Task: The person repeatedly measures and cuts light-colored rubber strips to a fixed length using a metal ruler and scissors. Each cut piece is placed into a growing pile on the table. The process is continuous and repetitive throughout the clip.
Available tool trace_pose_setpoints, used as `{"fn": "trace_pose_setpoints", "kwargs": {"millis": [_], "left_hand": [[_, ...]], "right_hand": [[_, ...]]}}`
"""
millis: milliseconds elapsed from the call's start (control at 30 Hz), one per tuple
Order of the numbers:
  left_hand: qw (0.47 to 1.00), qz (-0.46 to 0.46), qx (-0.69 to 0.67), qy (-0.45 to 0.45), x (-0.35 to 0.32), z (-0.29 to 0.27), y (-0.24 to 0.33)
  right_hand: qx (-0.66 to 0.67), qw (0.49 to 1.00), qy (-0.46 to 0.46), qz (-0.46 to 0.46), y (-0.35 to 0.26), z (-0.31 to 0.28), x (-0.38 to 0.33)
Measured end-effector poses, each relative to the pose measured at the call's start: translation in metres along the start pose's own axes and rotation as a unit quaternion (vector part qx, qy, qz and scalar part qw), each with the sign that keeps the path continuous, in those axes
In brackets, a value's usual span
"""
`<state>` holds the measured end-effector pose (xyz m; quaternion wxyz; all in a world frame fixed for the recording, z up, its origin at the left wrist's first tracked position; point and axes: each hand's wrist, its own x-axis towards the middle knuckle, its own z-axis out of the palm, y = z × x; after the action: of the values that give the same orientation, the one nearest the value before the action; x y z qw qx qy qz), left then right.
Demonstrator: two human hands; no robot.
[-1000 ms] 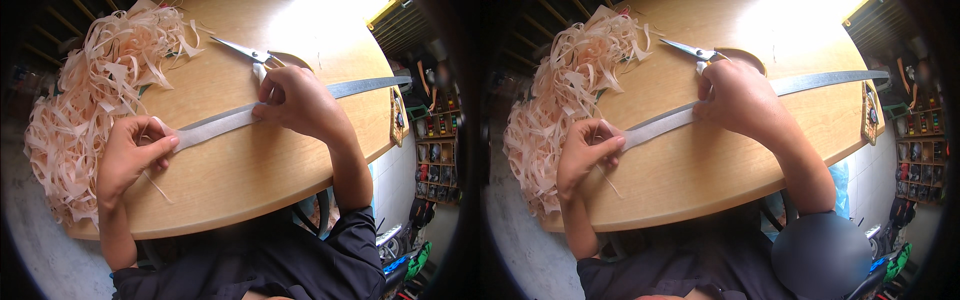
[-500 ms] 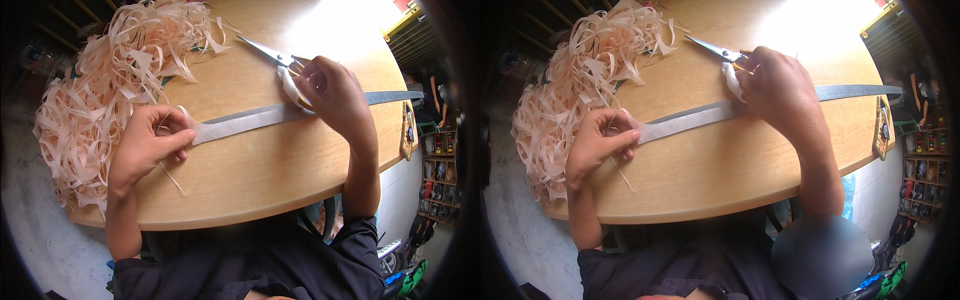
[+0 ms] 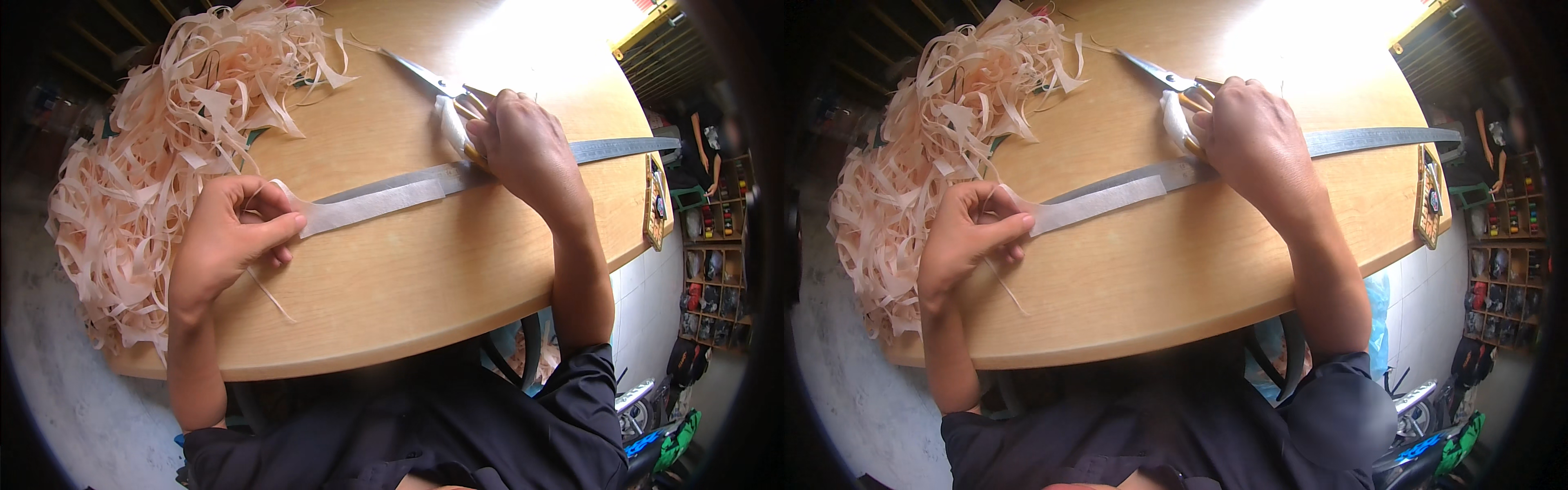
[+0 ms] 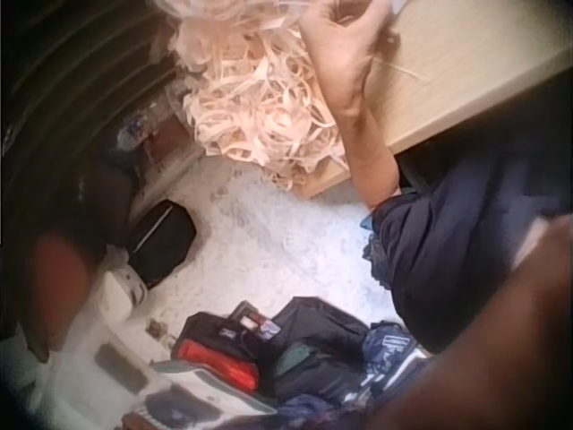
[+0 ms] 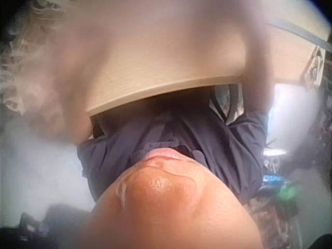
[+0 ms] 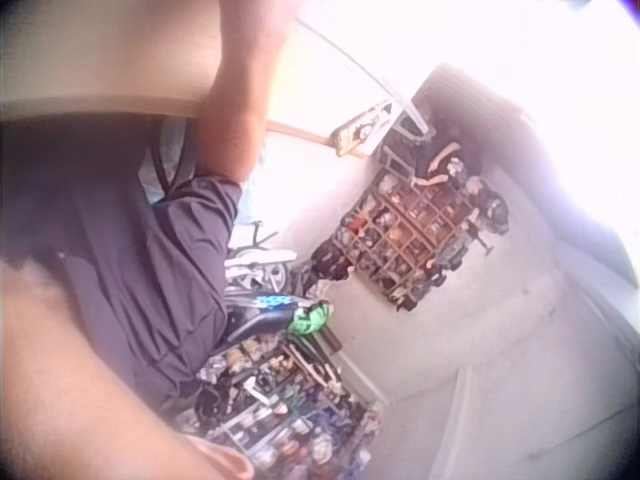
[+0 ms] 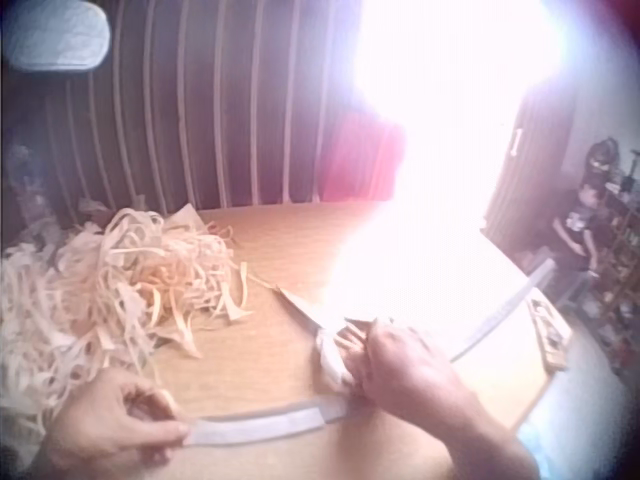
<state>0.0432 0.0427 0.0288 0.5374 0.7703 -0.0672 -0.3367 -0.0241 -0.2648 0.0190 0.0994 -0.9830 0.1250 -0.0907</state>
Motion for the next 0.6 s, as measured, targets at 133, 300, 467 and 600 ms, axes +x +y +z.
{"fn": "trace_pose_setpoints", "kwargs": {"millis": [133, 300, 467, 600], "left_hand": [[1.0, 0.001, -0.004, 0.004, -0.001, 0.0, -0.001], [1.0, 0.005, -0.015, -0.007, 0.0, -0.001, -0.001], [1.0, 0.009, -0.017, -0.012, 0.001, -0.003, -0.003], [0.999, 0.024, -0.032, -0.026, 0.002, -0.004, -0.006]], "right_hand": [[0.165, 0.981, 0.003, 0.106, -0.003, -0.011, 0.002], [0.529, 0.848, 0.006, 0.002, -0.014, -0.029, -0.035], [0.694, 0.641, -0.32, 0.065, -0.034, -0.026, -0.114], [0.692, 0.514, -0.49, 0.128, -0.055, -0.023, -0.156]]}}
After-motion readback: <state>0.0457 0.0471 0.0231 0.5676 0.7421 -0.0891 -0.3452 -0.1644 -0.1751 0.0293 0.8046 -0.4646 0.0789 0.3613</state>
